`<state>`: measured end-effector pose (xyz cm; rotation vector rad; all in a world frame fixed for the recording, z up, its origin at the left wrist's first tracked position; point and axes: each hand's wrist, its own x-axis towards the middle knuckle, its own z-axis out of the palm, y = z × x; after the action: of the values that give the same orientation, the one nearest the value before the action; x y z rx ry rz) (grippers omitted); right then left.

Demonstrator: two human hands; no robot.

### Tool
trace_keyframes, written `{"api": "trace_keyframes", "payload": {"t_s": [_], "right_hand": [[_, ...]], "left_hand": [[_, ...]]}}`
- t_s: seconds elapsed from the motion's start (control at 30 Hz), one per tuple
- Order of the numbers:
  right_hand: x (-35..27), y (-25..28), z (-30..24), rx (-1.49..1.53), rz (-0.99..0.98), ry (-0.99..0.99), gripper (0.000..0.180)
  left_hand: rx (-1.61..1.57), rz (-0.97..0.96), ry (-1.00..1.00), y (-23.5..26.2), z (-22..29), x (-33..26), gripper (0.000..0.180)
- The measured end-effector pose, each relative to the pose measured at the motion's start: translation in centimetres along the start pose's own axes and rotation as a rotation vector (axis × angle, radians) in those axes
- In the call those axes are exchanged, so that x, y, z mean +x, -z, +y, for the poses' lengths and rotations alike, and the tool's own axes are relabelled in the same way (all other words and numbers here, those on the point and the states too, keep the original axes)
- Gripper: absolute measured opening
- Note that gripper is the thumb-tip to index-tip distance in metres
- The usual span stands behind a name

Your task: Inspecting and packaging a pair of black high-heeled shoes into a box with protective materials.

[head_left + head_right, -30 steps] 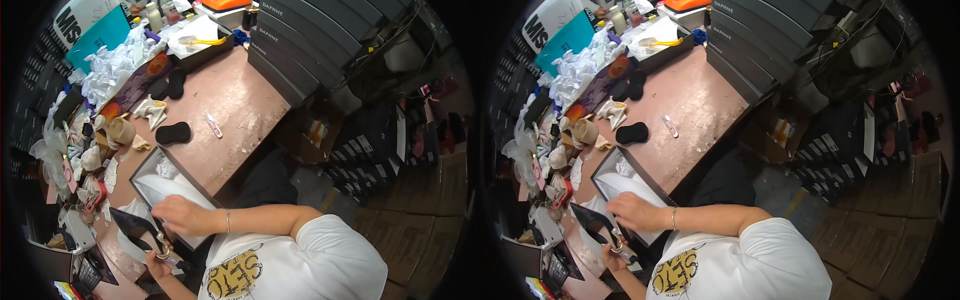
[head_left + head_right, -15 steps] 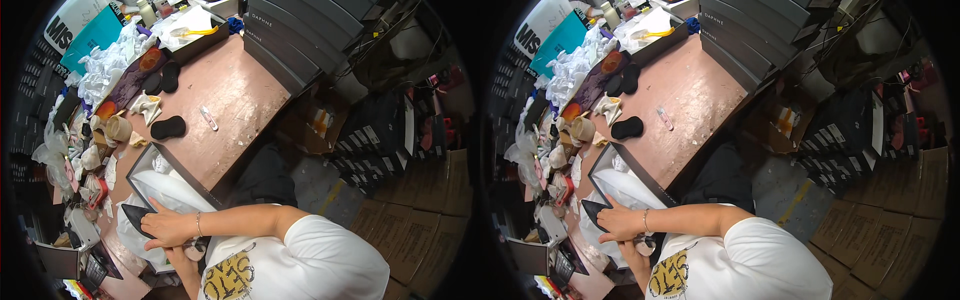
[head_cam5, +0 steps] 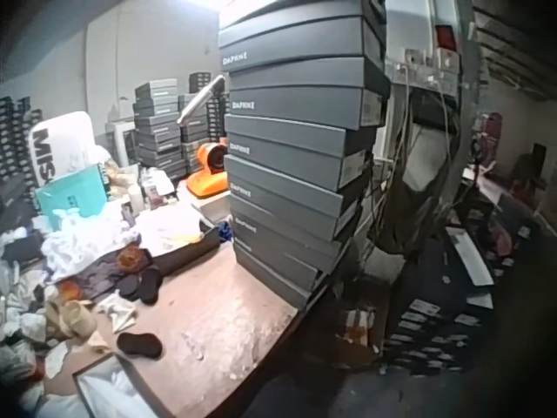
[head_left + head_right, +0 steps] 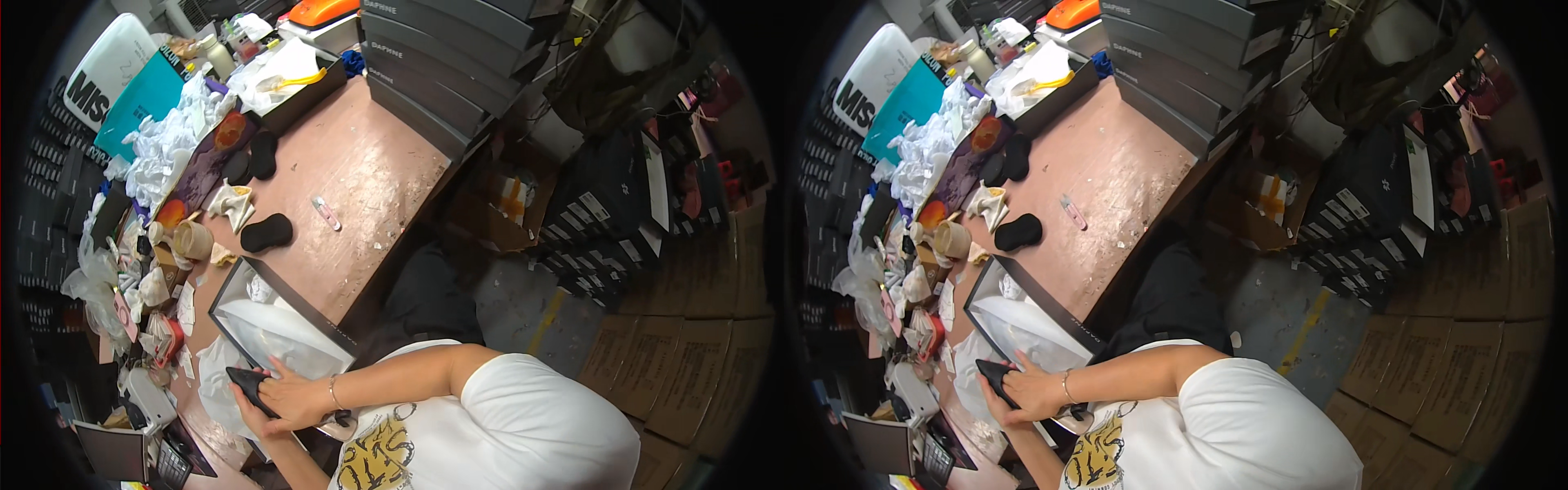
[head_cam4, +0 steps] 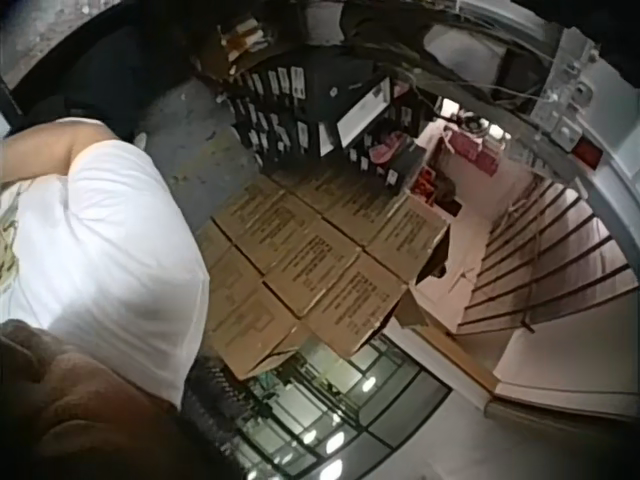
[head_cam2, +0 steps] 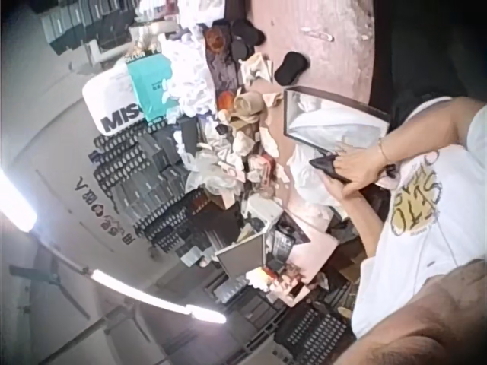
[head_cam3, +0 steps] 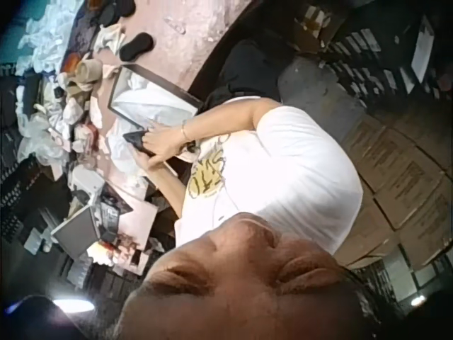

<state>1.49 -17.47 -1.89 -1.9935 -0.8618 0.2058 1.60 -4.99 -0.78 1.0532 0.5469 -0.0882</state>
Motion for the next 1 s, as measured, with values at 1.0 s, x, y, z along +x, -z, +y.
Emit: {"api": "trace_keyframes", "payload": {"t_s": [1.0], "right_hand": [[-11.6, 2.1, 35.0, 1.600, 1.790, -0.856, 0.071]], "left_hand": [[0.221, -0.400, -0.049, -10.0, -0.3, -1.4, 0.050]]}}
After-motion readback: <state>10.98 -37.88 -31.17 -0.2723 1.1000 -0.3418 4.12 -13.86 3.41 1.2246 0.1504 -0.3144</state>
